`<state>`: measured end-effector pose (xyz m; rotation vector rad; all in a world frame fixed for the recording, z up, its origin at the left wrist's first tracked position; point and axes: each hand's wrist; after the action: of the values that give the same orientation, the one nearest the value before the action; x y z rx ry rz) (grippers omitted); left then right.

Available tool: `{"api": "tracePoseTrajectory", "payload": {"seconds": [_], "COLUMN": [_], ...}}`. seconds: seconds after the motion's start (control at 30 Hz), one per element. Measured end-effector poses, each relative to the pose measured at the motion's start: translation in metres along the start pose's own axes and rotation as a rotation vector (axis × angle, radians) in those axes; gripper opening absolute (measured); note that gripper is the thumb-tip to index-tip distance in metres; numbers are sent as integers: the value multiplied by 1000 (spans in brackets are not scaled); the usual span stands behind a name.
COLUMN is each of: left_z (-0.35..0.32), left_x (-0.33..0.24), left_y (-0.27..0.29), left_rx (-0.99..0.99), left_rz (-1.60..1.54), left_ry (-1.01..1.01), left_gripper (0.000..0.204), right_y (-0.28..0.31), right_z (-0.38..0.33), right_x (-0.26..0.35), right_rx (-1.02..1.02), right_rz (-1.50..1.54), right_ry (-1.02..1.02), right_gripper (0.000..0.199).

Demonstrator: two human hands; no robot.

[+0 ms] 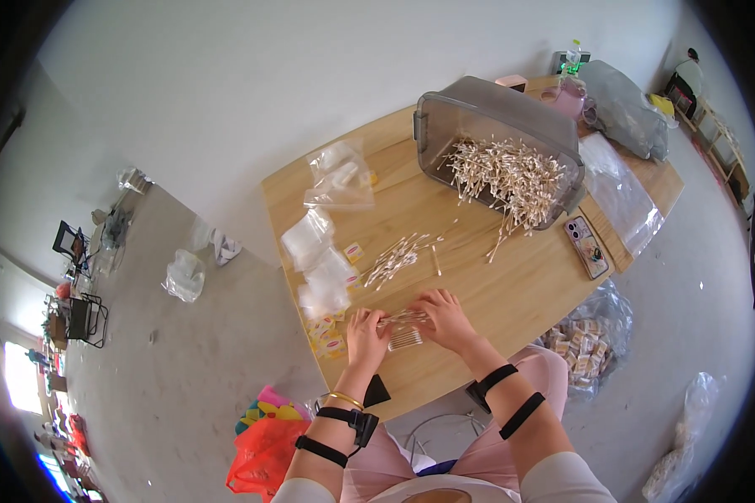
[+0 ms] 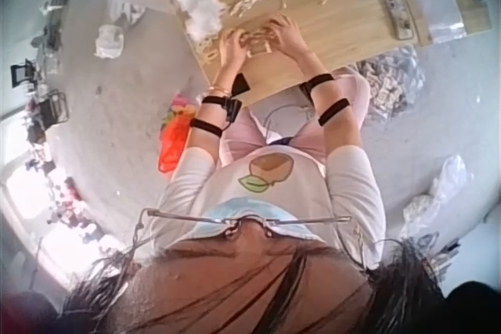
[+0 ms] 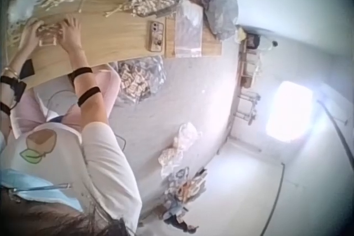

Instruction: Sorting and arranging cotton swabs on a table in a workshop.

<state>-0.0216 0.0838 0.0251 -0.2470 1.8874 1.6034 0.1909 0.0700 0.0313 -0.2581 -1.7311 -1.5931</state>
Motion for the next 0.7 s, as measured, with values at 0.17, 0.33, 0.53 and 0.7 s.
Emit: {"api": "tracePoseTrajectory", "payload": {"seconds": [0.17, 0.33, 0.53, 0.7], "left_z": [-15, -21, -13, -10], "left_x": [-12, -4, 2, 2], "left_y": [3, -2, 7, 0], "left_rx": [-23, -65, -32, 5], "left_rz": [96, 49, 67, -110], "left_ry": [-51, -123, 7, -32], "left_gripper": [33, 46, 49, 44], "right_y": [-6, -21, -26, -40], "right_z": [-1, 1, -1, 10], "right_x": [-6, 3, 7, 14], "right_rx": [-57, -210, -244, -240], "right_rz": [89, 179, 207, 336], "right_ry": [-11, 14, 4, 10], "right_gripper": [30, 26, 28, 31]}}
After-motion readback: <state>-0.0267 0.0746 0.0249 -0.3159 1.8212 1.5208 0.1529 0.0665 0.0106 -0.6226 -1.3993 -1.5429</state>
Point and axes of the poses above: each hand's wrist, its own z-axis towards the middle knuckle, its own y-axis out of the back of the hand, x = y × z, and after that the axes turned 15 degrees about x, right-handed
